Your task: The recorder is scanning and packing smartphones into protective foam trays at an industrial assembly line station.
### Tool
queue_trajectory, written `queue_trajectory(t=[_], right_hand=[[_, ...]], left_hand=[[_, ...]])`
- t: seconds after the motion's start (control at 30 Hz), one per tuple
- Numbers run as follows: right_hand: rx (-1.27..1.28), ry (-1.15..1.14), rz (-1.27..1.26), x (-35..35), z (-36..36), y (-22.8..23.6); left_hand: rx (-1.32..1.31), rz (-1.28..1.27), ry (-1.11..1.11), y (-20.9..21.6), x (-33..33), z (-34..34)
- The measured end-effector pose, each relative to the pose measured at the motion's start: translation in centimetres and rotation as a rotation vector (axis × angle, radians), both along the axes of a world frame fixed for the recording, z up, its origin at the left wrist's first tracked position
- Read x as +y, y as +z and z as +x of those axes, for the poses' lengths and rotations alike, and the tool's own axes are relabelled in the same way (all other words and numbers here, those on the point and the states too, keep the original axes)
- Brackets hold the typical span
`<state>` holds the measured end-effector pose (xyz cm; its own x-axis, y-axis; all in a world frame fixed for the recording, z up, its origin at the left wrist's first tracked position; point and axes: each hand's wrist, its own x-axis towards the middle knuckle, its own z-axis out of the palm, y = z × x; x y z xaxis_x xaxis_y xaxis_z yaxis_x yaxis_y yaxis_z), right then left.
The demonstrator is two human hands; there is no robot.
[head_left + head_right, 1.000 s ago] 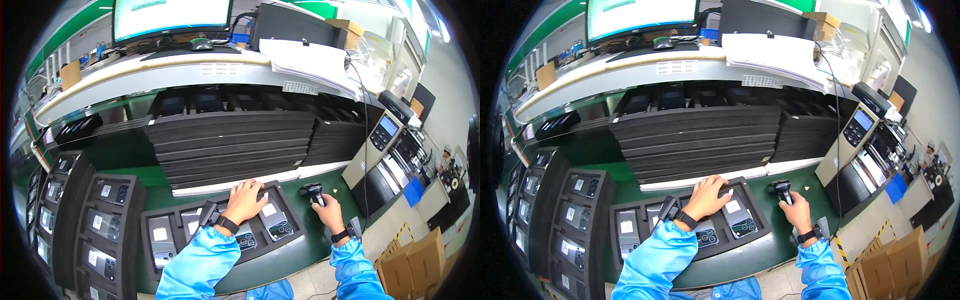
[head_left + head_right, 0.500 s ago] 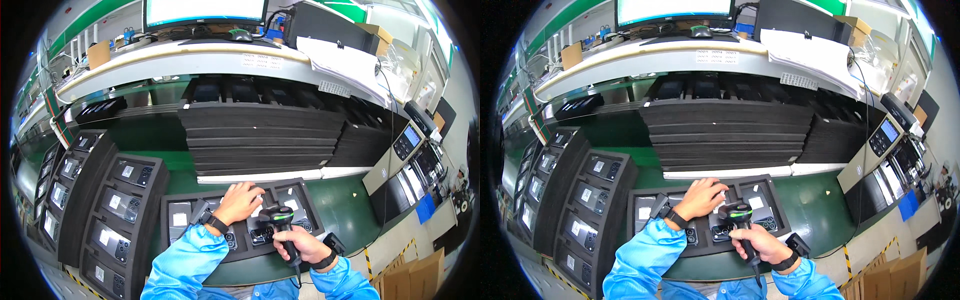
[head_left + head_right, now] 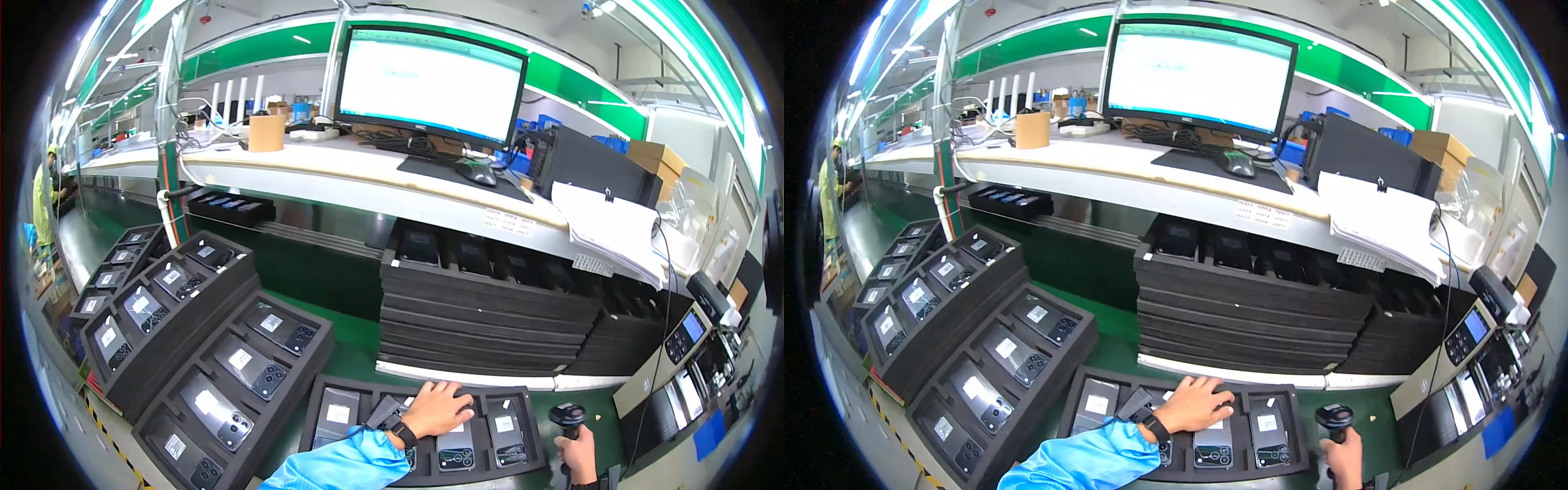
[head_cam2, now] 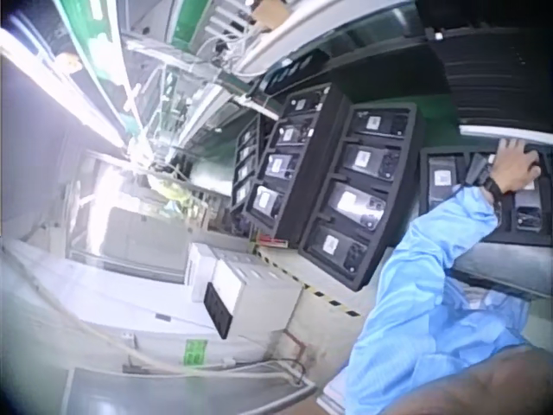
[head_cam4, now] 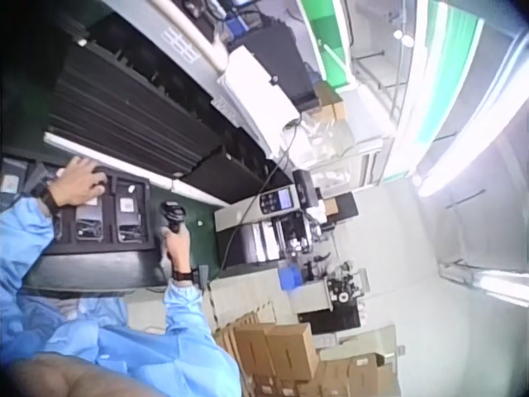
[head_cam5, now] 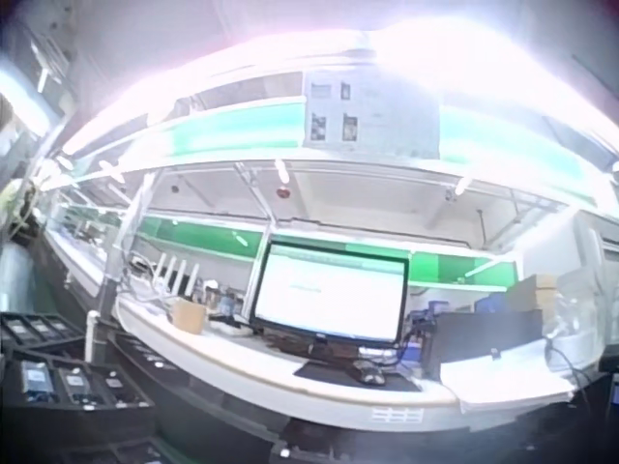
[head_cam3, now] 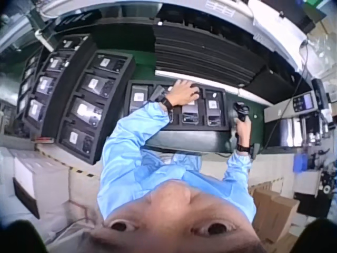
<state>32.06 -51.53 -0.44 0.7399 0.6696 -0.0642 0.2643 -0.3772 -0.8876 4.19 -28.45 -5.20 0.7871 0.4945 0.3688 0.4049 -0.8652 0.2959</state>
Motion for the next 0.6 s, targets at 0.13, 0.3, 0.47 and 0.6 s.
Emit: queue_trajectory(t=[0.13, 0.3, 0.47, 0.6], right_hand=[[-0.205, -0.105, -0.036, 0.7, 3.0, -1.3], [-0.165, -0.082, -0.03, 1.6, 3.3, -1.7], [-0.078, -0.071, -0.083, 1.7, 4.8, -2.6], [-0.112, -0.051, -0.067, 1.5, 5.8, -3.5]], left_hand=[[-0.121, -0.171, -0.02, 1.4, 0.0, 0.1], [-0.314, -0.415, -0.047, 2.0, 0.8, -0.5], [-0.311, -0.358, -0.053, 1.7, 0.8, 0.2], [-0.327, -0.365, -0.067, 2.1, 0.6, 0.2]])
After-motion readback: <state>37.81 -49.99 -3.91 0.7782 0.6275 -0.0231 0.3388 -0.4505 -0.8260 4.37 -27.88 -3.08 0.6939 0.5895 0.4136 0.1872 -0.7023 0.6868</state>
